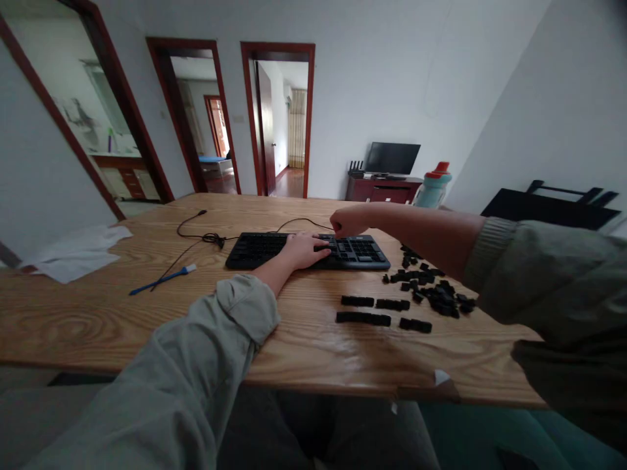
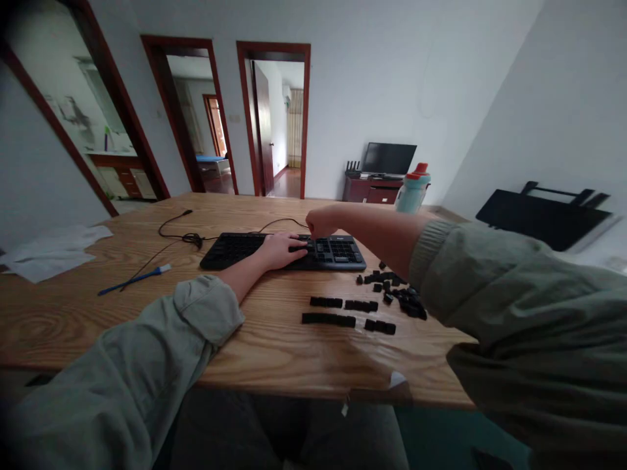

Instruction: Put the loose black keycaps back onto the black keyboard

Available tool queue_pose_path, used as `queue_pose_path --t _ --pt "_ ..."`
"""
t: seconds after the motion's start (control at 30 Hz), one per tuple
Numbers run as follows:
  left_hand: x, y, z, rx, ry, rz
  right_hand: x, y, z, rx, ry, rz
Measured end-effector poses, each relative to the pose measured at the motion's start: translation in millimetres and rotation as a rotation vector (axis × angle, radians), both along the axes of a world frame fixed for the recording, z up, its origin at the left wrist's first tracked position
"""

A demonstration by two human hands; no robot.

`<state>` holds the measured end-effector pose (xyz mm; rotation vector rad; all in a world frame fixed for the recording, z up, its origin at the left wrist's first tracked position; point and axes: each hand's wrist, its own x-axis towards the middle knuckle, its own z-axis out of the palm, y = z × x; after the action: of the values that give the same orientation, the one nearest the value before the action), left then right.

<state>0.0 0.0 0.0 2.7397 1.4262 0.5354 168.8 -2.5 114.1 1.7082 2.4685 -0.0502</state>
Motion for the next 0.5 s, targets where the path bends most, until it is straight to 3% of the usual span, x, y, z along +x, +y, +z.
queue_pose_path --t 0.1,0.27,0.37,0.5 --pt "0 -1 -1.2 0.046 -0.028 -0.045 13 2 -4 0.053 0.068 0.03" --pt "-2 2 5.1 0.082 -0.149 -0.079 41 7 -2 -0.029 0.072 -0.045" --pt "-19 6 20.1 0.109 -0.358 0.035 47 -5 4 -0.11 0.233 -0.061" --pt "-63 10 38.1 0.126 -0.618 0.252 28 -27 16 -0.162 0.463 0.072"
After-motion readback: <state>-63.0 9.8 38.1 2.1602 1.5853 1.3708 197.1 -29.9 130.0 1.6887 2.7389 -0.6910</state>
